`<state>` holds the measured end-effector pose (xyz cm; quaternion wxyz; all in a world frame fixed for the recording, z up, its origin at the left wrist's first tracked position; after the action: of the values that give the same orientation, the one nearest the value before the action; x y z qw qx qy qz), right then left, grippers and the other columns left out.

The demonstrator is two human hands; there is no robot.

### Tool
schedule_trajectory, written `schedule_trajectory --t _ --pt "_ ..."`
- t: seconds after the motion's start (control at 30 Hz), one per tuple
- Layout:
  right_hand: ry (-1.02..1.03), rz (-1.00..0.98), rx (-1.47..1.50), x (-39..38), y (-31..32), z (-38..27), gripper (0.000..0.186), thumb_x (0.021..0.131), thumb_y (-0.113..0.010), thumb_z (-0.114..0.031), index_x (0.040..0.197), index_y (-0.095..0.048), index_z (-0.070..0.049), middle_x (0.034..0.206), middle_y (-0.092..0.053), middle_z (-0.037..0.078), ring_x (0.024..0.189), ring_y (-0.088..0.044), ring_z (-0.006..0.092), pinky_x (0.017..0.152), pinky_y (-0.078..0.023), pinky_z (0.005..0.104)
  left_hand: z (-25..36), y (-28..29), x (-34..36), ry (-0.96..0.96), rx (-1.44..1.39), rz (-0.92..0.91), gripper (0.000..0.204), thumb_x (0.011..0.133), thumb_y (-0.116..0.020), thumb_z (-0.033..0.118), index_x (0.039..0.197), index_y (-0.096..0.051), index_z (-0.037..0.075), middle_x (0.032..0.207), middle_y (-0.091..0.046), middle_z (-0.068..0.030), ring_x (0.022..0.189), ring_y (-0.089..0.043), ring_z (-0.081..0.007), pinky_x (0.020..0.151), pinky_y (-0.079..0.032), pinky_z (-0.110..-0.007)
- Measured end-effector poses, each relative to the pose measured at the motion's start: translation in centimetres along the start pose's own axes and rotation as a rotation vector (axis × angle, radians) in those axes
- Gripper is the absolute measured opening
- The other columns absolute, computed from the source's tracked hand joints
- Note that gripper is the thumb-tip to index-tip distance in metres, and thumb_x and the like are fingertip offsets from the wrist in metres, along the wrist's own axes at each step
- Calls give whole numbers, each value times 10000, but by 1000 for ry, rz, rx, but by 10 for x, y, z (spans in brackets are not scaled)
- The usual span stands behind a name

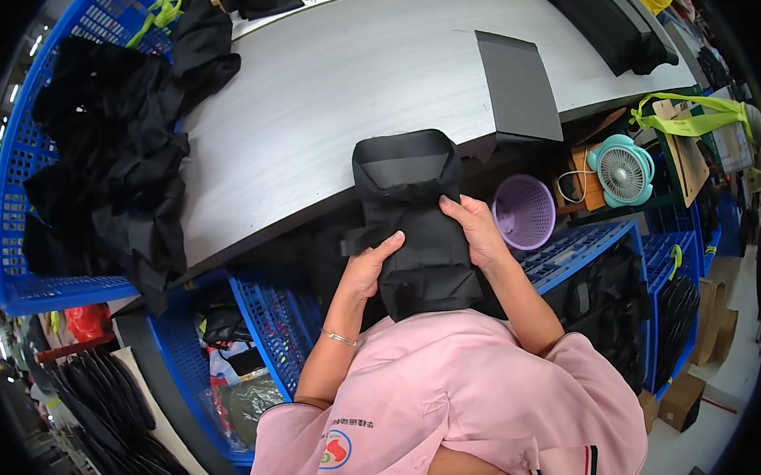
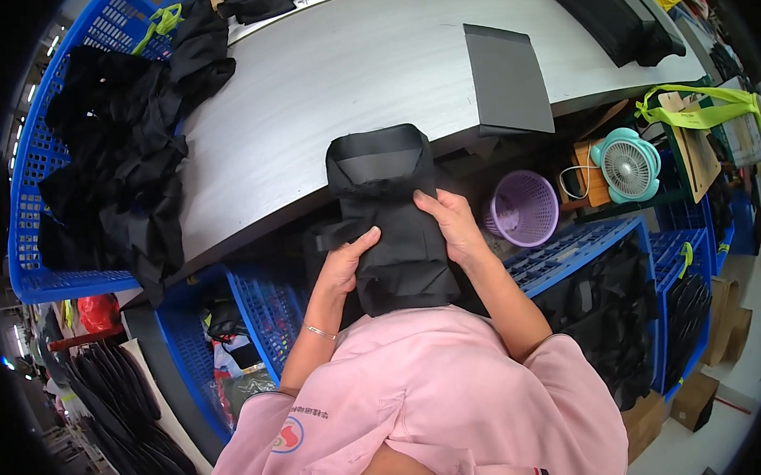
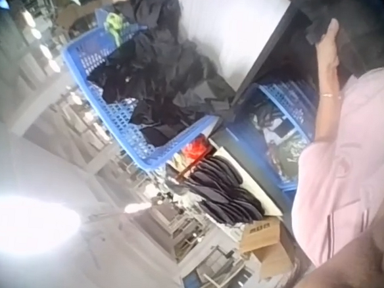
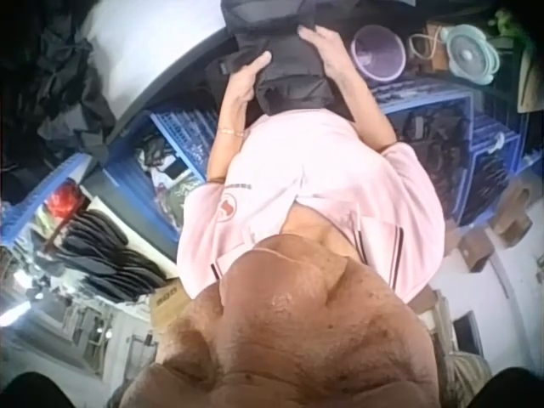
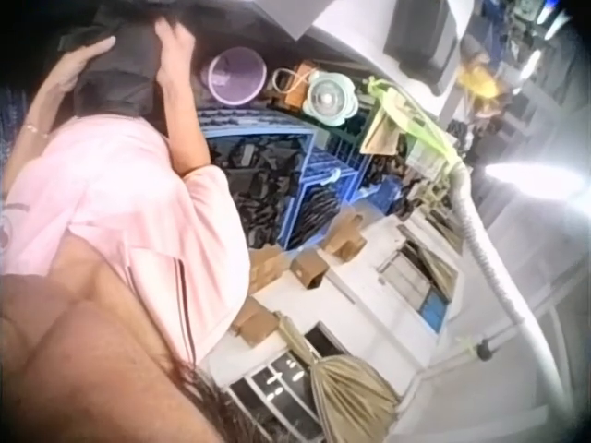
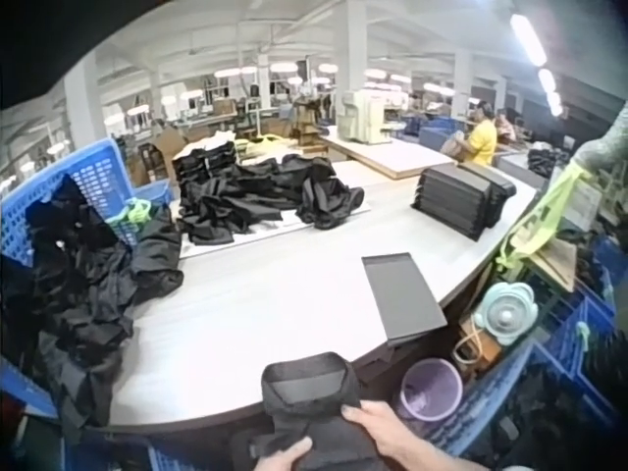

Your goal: Folding and sorting black fabric pieces into crates in a production environment.

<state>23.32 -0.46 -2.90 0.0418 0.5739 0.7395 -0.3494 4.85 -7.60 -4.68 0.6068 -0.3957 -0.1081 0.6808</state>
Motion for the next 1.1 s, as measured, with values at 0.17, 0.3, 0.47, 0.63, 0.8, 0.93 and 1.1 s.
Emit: schedule_trajectory --t 0.17,0.3,0.47,0.63,0.8,0.93,1.1 --pt "60 98 -186 12 0 -14 305 937 -669 -212 1176 -648 -23 996 -690 26 844 -635 97 755 -512 238 -5 9 3 73 68 140 404 836 -782 79 1206 -631 16 1148 -679 -102 1023 -660 -184 916 -536 -333" --pt "401 169 -402 26 5 -55 415 928 -662 -271 1279 -610 -55 1076 -651 27 918 -605 100 752 -485 248 -1 17 -1 13 126 161 410 837 -782 78 1212 -626 17 1137 -676 -91 1012 -655 -180 911 -533 -328" --pt "591 158 -880 54 -22 -92 498 859 -736 -300 1264 -609 -38 1056 -652 68 957 -623 172 762 -504 290 -2 15 0 -21 180 152 408 843 -775 73 1216 -623 10 1141 -669 -84 1005 -647 -173 908 -529 -324" --pt "394 64 -1285 81 -40 -96 433 756 -806 -226 1132 -674 -57 827 -628 44 708 -564 153 669 -473 301 -5 19 0 -35 199 184 422 857 -757 65 1246 -608 -2 1160 -663 -75 1034 -632 -168 923 -520 -316" --pt "370 -43 -1202 88 -39 -95 356 739 -814 -239 1038 -716 -73 722 -609 40 682 -583 155 654 -471 307 3 22 -5 -33 168 104 416 834 -768 35 1225 -629 2 1140 -678 -82 998 -654 -180 896 -538 -320" --pt "336 -139 -1084 91 -43 -98 282 761 -805 -190 962 -713 -15 706 -615 14 664 -563 97 622 -454 265 16 16 -2 -26 207 93 401 837 -767 39 1215 -643 -4 1137 -683 -83 998 -655 -173 898 -537 -317" --pt "347 -52 -1034 106 -49 -113 219 764 -803 -167 750 -695 23 626 -624 27 587 -546 104 575 -452 278 38 15 11 -141 317 102 317 890 -731 125 1167 -666 -15 1103 -689 -55 992 -641 -146 887 -519 -300"
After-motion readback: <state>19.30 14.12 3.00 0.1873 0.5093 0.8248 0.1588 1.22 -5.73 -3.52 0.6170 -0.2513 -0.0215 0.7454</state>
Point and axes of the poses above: each hand's wrist, its own x-axis towards the middle knuckle, its own y-axis out of the back of the hand, z = x × y, the point moved 3 cm from there along x, towards the middle knuckle
